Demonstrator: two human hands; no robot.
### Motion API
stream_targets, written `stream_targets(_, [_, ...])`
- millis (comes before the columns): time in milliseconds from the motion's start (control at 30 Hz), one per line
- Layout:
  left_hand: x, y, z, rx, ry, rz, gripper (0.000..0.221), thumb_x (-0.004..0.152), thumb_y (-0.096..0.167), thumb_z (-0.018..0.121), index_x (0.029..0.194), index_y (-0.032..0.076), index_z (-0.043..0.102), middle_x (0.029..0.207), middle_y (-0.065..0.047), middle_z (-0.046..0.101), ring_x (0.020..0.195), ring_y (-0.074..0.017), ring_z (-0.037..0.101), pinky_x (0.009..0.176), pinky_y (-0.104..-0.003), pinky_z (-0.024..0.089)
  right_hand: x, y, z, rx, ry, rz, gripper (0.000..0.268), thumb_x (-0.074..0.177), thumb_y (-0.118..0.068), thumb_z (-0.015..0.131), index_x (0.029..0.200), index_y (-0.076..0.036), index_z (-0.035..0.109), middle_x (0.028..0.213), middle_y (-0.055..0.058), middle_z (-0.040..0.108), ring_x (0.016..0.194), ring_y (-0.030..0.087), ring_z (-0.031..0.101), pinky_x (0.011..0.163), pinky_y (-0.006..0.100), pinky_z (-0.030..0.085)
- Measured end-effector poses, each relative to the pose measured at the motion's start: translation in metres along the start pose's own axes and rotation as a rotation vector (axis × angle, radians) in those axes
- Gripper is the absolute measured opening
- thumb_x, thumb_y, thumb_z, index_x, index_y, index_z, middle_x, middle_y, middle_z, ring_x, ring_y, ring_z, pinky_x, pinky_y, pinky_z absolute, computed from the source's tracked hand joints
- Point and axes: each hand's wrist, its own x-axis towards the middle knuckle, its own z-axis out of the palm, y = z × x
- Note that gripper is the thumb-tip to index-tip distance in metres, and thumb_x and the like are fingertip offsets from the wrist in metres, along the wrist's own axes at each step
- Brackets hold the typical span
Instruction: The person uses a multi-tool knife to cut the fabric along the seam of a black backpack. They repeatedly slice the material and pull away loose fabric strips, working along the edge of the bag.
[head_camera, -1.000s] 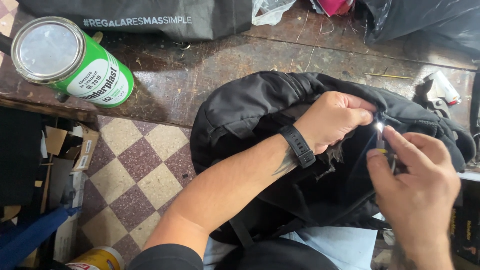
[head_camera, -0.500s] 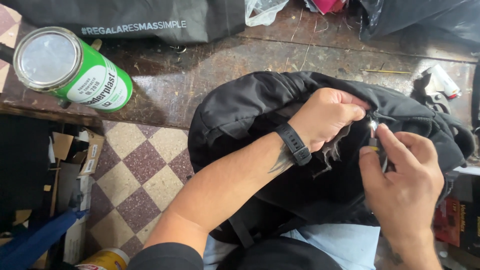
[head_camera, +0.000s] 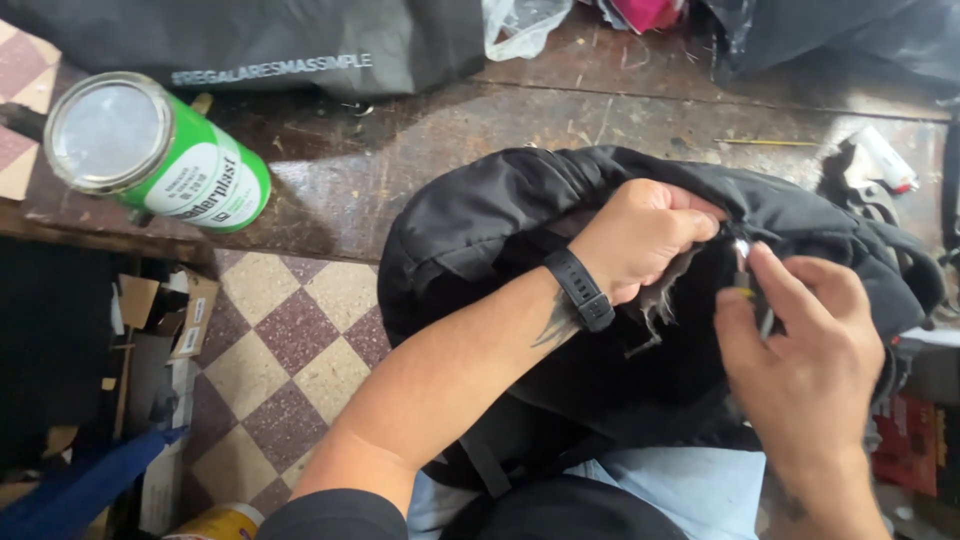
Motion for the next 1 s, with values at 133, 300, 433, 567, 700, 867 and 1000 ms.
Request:
stream_targets(133, [-0.004,0.003,0.0,0.039,-0.024,-0.018,0.028,0.087,0.009,0.062,0.106,-0.005,0.076,0.047,0.002,0.042,0.036,-0.0072,0.029,0.031,-0.029,0.016,0.004,0.0,-0.002,0.006,-0.009,0.016,0.034,0.1,-0.008,0.081,0.133,-0.005,0.086,0.128,0.016,0.071,0.104,0.028,0.07,0.09,0.042,0.057])
stream_targets(300, [-0.001,-0.001,-0.004,0.045,-0.033,-0.007,0.027,0.088,0.007,0.066,0.109,-0.002,0.079,0.066,-0.005,0.063,0.044,-0.0073,0.041,0.034,-0.026,0.025,0.01,0.002,-0.016,0.128,-0.106,0.109,0.036,0.102,-0.011,0.08,0.136,-0.002,0.083,0.128,0.018,0.071,0.107,0.028,0.067,0.089,0.039,0.053])
stream_targets(433, [-0.006,0.0,-0.002,0.091,-0.015,0.054,0.025,0.088,0.007,0.069,0.107,-0.003,0.082,0.094,-0.01,0.081,0.08,-0.013,0.069,0.072,-0.026,0.056,0.044,-0.033,-0.051,0.579,-0.26,0.569,0.035,0.097,0.004,0.067,0.131,0.002,0.074,0.123,0.012,0.072,0.106,0.018,0.065,0.09,0.027,0.054])
stream_targets(567, [-0.011,0.008,0.002,0.172,0.035,0.058,0.028,0.086,0.012,0.074,0.108,-0.003,0.082,0.1,-0.011,0.082,0.091,-0.0154,0.072,0.086,-0.027,0.056,0.048,-0.017,-0.05,0.786,-0.287,0.768,0.034,0.1,-0.006,0.066,0.133,-0.003,0.076,0.081,0.017,0.07,0.061,0.021,0.062,0.056,0.026,0.049])
stream_targets(700, [-0.012,0.008,0.003,0.213,0.056,0.065,0.024,0.086,0.01,0.073,0.104,-0.001,0.082,0.074,-0.002,0.069,0.065,-0.01,0.056,0.063,-0.026,0.047,0.054,-0.008,-0.051,0.811,-0.343,0.884,0.043,0.1,-0.007,0.059,0.14,-0.002,0.074,0.081,0.023,0.069,0.061,0.028,0.062,0.057,0.032,0.052])
stream_targets(867, [-0.012,0.007,0.003,0.205,0.054,0.075,0.023,0.086,0.009,0.071,0.103,-0.002,0.082,0.063,0.001,0.06,0.054,-0.0087,0.046,0.053,-0.027,0.041,0.053,-0.006,-0.051,0.806,-0.346,0.881,0.043,0.099,-0.007,0.06,0.139,-0.002,0.075,0.081,0.024,0.069,0.06,0.029,0.062,0.058,0.032,0.053])
stream_targets(1000, [-0.008,0.001,0.002,0.146,0.039,0.082,0.024,0.087,0.006,0.071,0.106,-0.002,0.082,0.079,-0.004,0.07,0.071,-0.0112,0.057,0.068,-0.027,0.047,0.05,-0.025,-0.055,0.707,-0.304,0.778,0.036,0.099,-0.002,0.063,0.133,-0.001,0.075,0.097,0.018,0.07,0.068,0.024,0.064,0.062,0.03,0.054])
